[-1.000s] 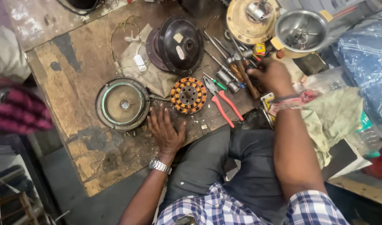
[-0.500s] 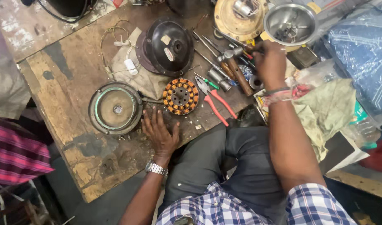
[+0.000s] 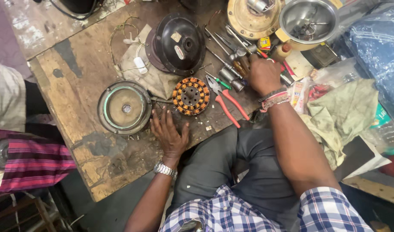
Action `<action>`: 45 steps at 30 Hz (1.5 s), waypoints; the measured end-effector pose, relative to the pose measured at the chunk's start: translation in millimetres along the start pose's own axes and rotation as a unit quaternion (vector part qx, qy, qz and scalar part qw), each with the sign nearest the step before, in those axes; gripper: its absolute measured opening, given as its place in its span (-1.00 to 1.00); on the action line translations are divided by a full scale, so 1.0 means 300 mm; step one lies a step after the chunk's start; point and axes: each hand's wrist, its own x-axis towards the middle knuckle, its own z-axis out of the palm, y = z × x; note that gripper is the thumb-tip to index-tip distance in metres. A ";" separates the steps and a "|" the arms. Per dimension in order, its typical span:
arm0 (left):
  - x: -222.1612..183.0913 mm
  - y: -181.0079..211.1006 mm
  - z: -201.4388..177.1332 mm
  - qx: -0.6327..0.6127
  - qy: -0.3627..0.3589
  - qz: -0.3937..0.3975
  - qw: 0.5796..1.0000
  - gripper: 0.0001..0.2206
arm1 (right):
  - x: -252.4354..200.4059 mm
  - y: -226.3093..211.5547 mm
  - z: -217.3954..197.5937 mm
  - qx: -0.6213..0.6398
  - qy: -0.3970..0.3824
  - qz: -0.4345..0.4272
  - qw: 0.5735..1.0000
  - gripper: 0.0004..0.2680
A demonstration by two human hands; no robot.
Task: The person uses a screwdriver and pliers to adjust and remove small components from a circular copper-wound electrical part on a workbench. They rotate the part, pry at slots, and place removed pieces on the table while other motor housings and tools remain nearby.
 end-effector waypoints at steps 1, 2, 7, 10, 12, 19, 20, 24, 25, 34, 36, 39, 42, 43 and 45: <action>0.000 0.000 -0.002 -0.001 0.002 0.000 1.000 -0.32 | 0.006 -0.004 0.002 0.012 0.015 -0.009 1.000 -0.76; -0.002 0.000 -0.004 0.000 -0.001 -0.001 1.000 -0.32 | 0.006 -0.004 0.001 0.060 0.022 0.000 0.998 -0.75; 0.007 0.005 -0.003 -0.006 0.004 0.005 1.000 -0.32 | 0.007 0.040 -0.067 0.329 0.021 -0.014 0.944 -0.64; 0.002 0.004 -0.004 -0.003 0.001 0.005 1.000 -0.31 | -0.009 0.061 -0.130 0.597 -0.062 0.095 0.794 -0.64; 0.000 0.005 -0.007 -0.006 0.000 0.005 1.000 -0.31 | -0.018 0.060 -0.194 0.651 -0.015 0.024 0.759 -0.64; -0.009 -0.004 0.004 -0.004 0.005 0.005 1.000 -0.32 | -0.230 0.133 -0.473 0.661 0.113 -0.059 0.739 -0.53; -0.002 -0.001 0.009 -0.004 0.010 0.006 1.000 -0.32 | -0.266 0.151 -0.491 0.627 0.111 -0.042 0.769 -0.51; -0.001 -0.006 0.003 -0.013 0.022 0.008 1.000 -0.31 | -0.377 0.188 -0.349 0.408 0.217 -0.015 0.887 -0.67; -0.002 -0.011 0.007 -0.017 0.021 0.008 1.000 -0.31 | -0.392 0.207 -0.289 0.452 0.184 0.065 0.871 -0.67; -0.007 -0.010 0.004 -0.018 0.013 -0.003 1.000 -0.30 | -0.587 0.396 -0.076 0.289 0.121 0.108 0.944 -0.69; -0.007 -0.009 0.004 -0.027 0.012 -0.005 1.000 -0.30 | -0.670 0.417 -0.096 0.218 0.116 0.106 0.963 -0.69; -0.005 -0.013 0.007 -0.032 0.008 -0.004 0.999 -0.30 | -0.791 0.454 -0.131 0.128 0.118 0.125 0.977 -0.72; -0.012 -0.013 0.004 -0.033 0.001 -0.009 0.999 -0.30 | -0.853 0.488 -0.149 0.074 0.098 0.140 0.982 -0.75; -0.012 -0.012 0.003 -0.033 -0.001 -0.010 0.999 -0.30 | -0.864 0.494 -0.149 0.050 0.087 0.153 0.983 -0.74; -0.006 -0.005 0.007 -0.034 0.004 -0.006 0.999 -0.30 | -0.875 0.507 -0.150 0.050 0.070 0.181 0.980 -0.74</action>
